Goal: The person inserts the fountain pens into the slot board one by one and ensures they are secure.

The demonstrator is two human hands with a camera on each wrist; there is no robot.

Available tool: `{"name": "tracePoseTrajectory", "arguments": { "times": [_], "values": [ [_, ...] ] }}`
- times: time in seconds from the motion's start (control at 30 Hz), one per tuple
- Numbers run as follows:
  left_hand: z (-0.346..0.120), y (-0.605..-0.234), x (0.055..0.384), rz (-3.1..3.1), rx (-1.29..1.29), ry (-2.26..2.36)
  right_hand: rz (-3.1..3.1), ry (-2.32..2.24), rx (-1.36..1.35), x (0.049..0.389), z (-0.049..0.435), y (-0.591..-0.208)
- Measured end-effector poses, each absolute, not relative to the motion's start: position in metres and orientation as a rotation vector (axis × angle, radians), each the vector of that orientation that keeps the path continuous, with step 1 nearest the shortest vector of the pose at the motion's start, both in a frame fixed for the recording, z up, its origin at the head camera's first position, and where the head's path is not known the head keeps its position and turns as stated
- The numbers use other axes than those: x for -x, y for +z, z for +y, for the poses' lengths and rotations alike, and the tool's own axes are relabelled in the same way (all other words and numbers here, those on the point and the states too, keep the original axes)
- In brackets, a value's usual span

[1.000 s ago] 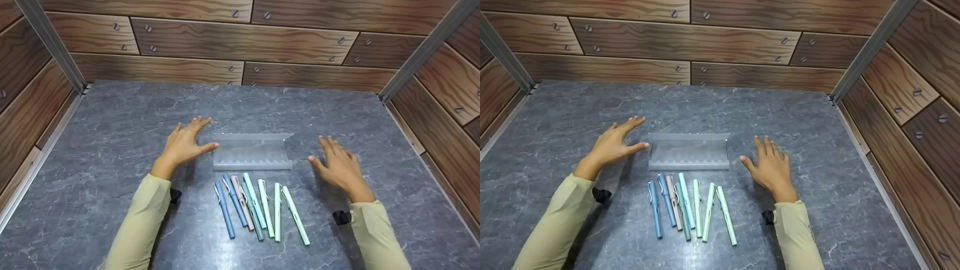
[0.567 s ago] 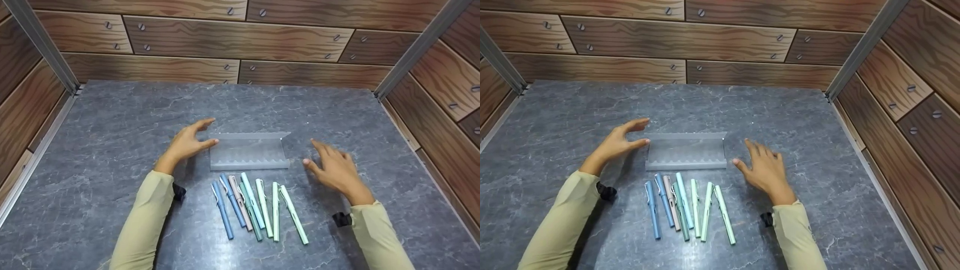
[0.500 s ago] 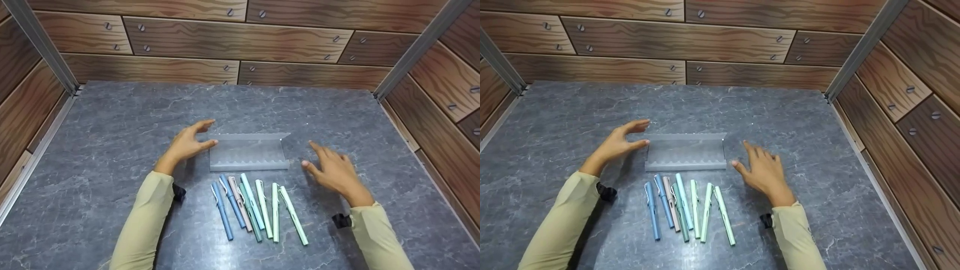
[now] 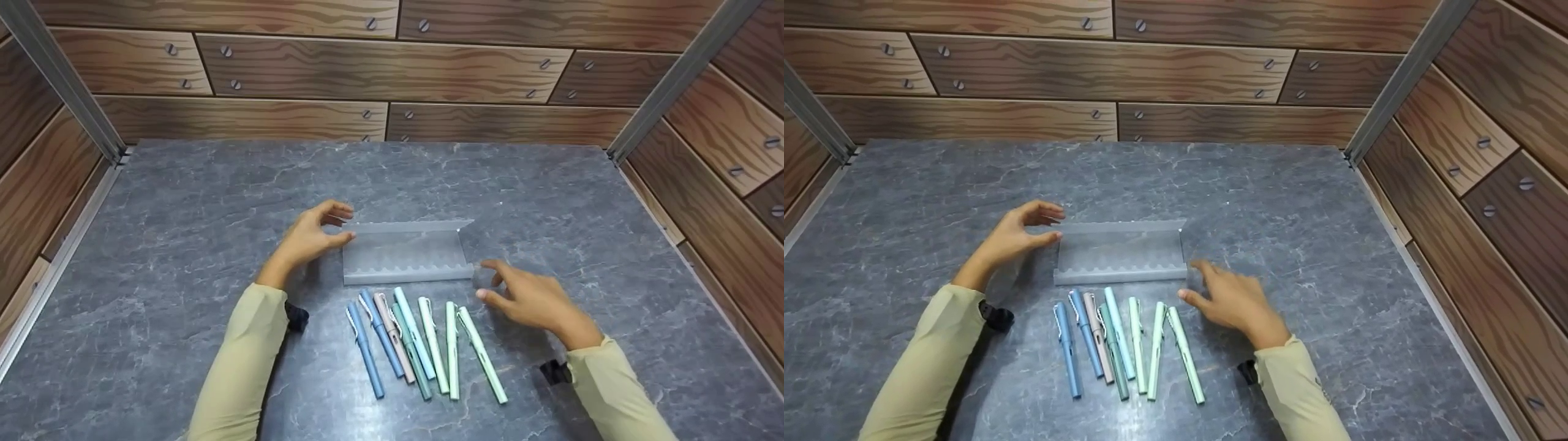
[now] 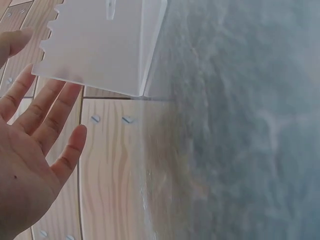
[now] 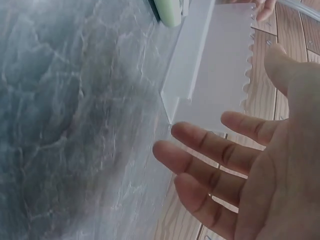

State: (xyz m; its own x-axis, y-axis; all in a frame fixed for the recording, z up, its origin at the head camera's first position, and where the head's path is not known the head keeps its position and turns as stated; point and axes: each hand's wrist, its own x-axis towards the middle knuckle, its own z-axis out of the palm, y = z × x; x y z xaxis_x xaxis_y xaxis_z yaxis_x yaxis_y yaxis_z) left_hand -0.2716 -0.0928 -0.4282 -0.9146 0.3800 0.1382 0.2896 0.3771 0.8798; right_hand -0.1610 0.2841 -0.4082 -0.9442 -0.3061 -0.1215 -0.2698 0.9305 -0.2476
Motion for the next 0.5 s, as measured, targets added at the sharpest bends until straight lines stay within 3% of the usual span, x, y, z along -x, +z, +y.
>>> {"name": "tracePoseTrajectory", "arguments": {
  "times": [0.5],
  "values": [
    [-0.093, -0.434, 0.275, 2.449, -0.638, 1.744, 2.743, -0.5, 0.61, 0.151, 0.273, -0.422]
  ]
}}
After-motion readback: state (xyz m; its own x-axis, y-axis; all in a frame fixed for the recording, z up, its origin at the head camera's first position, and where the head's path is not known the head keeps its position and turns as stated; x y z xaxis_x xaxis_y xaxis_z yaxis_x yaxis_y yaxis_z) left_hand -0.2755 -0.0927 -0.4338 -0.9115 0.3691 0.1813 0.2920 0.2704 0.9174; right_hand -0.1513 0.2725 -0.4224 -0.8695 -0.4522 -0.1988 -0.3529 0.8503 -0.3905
